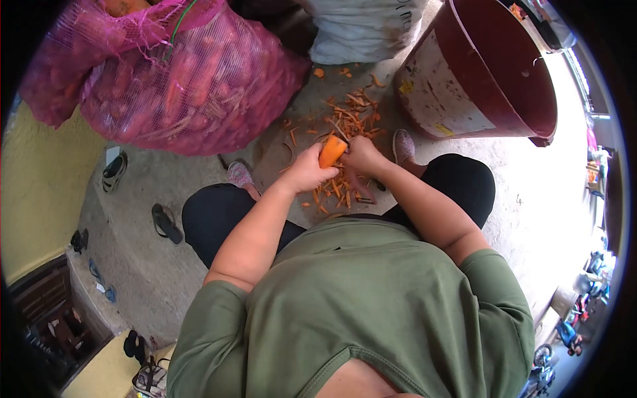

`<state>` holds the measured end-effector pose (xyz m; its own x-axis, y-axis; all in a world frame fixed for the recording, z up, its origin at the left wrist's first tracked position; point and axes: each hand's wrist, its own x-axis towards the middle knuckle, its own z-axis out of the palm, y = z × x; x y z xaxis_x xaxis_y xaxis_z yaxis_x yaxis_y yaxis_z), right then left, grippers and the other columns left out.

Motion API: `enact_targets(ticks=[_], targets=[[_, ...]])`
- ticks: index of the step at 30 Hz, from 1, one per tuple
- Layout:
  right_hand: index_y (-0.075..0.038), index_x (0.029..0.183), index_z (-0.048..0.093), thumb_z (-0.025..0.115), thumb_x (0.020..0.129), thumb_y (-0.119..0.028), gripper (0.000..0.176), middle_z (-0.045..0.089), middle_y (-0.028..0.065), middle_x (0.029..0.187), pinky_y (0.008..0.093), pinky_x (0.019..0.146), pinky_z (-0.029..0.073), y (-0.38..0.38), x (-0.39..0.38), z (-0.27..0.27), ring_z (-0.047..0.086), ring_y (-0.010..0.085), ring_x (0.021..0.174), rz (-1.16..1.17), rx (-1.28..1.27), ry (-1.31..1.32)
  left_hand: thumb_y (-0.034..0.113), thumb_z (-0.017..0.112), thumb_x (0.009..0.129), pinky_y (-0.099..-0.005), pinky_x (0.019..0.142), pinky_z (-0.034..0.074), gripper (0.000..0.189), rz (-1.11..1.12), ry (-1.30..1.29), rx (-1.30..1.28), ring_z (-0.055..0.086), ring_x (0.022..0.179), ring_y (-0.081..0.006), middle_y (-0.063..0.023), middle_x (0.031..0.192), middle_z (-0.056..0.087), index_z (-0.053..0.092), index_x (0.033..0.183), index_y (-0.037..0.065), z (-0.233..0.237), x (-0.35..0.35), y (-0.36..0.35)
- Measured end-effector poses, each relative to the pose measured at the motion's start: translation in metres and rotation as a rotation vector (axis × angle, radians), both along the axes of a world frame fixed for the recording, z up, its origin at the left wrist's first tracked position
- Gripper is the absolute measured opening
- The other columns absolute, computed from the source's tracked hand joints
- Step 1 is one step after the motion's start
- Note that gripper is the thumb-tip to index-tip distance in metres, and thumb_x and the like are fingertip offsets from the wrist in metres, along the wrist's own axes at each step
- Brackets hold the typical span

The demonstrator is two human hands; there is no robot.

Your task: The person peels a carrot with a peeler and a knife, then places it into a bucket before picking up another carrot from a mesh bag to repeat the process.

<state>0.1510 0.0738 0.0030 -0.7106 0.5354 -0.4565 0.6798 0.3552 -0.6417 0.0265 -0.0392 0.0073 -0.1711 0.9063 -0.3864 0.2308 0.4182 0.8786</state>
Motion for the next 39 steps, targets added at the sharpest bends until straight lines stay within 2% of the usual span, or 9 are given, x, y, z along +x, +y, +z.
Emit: enact_targets(ticks=[5, 14, 17, 19, 21, 23, 26, 33, 39], targets=[[-0.001, 0.070, 0.059, 0.052, 0.070, -0.022, 0.022, 0.057, 0.0188, 0.068, 0.0393, 0.063, 0.046, -0.009, 0.002, 0.015, 0.058, 0.0318, 0.068, 0.020, 0.281, -0.007, 0.017, 0.062, 0.063, -0.0352, 0.072, 0.043, 0.037, 0.114, 0.090, -0.061, 0.055, 0.083, -0.0307, -0.0180, 0.085, 0.057, 0.050, 0.093, -0.002, -0.002, 0.000, 0.005], [-0.004, 0.073, 0.060, 0.052, 0.071, -0.021, 0.018, 0.060, 0.0152, 0.074, 0.0376, 0.063, 0.047, -0.017, 0.001, 0.022, 0.059, 0.0304, 0.070, 0.079, 0.336, -0.246, 0.018, 0.063, 0.064, -0.0378, 0.072, 0.043, 0.036, 0.097, 0.345, -0.125, 0.055, 0.084, -0.0329, -0.0197, 0.085, 0.057, 0.050, 0.092, -0.001, -0.003, 0.006, 0.005], [-0.003, 0.079, 0.061, 0.050, 0.071, -0.013, 0.017, 0.061, 0.0142, 0.081, 0.0347, 0.067, 0.048, -0.012, -0.003, 0.044, 0.060, 0.0281, 0.078, 0.234, 0.289, -0.395, 0.017, 0.061, 0.064, -0.0381, 0.073, 0.043, 0.036, 0.037, 0.415, -0.223, 0.054, 0.085, -0.0333, -0.0195, 0.086, 0.057, 0.050, 0.094, 0.000, -0.001, 0.009, 0.005], [-0.003, 0.079, 0.062, 0.052, 0.071, -0.013, 0.017, 0.061, 0.0142, 0.083, 0.0352, 0.067, 0.048, -0.007, 0.001, 0.009, 0.060, 0.0281, 0.079, 0.143, 0.340, -0.378, 0.016, 0.059, 0.065, -0.0377, 0.072, 0.043, 0.035, -0.034, 0.417, -0.320, 0.054, 0.085, -0.0330, -0.0192, 0.087, 0.057, 0.050, 0.095, 0.000, 0.005, 0.018, 0.008], [-0.002, 0.080, 0.061, 0.054, 0.070, -0.014, 0.017, 0.060, 0.0145, 0.087, 0.0358, 0.067, 0.048, 0.012, 0.011, -0.035, 0.059, 0.0283, 0.079, 0.072, 0.302, -0.374, 0.019, 0.060, 0.064, -0.0376, 0.072, 0.043, 0.037, -0.150, 0.318, -0.185, 0.054, 0.084, -0.0335, -0.0196, 0.088, 0.056, 0.050, 0.094, 0.000, 0.008, 0.040, 0.007], [-0.002, 0.079, 0.061, 0.055, 0.070, -0.017, 0.019, 0.060, 0.0166, 0.083, 0.0359, 0.067, 0.048, 0.015, 0.019, -0.046, 0.059, 0.0296, 0.077, -0.038, 0.256, -0.327, 0.015, 0.064, 0.066, -0.0311, 0.070, 0.044, 0.037, -0.112, 0.118, -0.171, 0.056, 0.080, -0.0227, -0.0127, 0.088, 0.058, 0.050, 0.097, 0.000, 0.002, 0.033, 0.010], [-0.001, 0.078, 0.061, 0.055, 0.070, -0.019, 0.021, 0.059, 0.0187, 0.077, 0.0364, 0.066, 0.047, 0.017, 0.010, -0.046, 0.058, 0.0311, 0.075, 0.080, 0.109, -0.297, 0.009, 0.068, 0.067, -0.0243, 0.071, 0.042, 0.041, -0.034, -0.266, -0.038, 0.051, 0.081, -0.0102, -0.0044, 0.090, 0.055, 0.049, 0.102, -0.001, -0.010, 0.005, 0.007], [-0.001, 0.074, 0.060, 0.053, 0.069, -0.021, 0.021, 0.058, 0.0187, 0.072, 0.0387, 0.066, 0.047, -0.008, 0.003, 0.025, 0.058, 0.0318, 0.071, 0.026, 0.250, -0.158, 0.012, 0.069, 0.065, -0.0281, 0.072, 0.042, 0.045, 0.261, -0.244, 0.047, 0.054, 0.083, -0.0167, -0.0105, 0.094, 0.055, 0.046, 0.102, 0.000, -0.036, -0.003, 0.005], [-0.003, 0.076, 0.060, 0.050, 0.069, -0.016, 0.017, 0.059, 0.0179, 0.074, 0.0379, 0.067, 0.047, -0.015, 0.001, 0.040, 0.058, 0.0315, 0.071, 0.087, 0.281, -0.165, 0.014, 0.069, 0.062, -0.0297, 0.072, 0.042, 0.043, 0.205, -0.008, 0.065, 0.056, 0.081, -0.0212, -0.0114, 0.089, 0.057, 0.048, 0.098, 0.002, -0.029, 0.003, 0.004]])
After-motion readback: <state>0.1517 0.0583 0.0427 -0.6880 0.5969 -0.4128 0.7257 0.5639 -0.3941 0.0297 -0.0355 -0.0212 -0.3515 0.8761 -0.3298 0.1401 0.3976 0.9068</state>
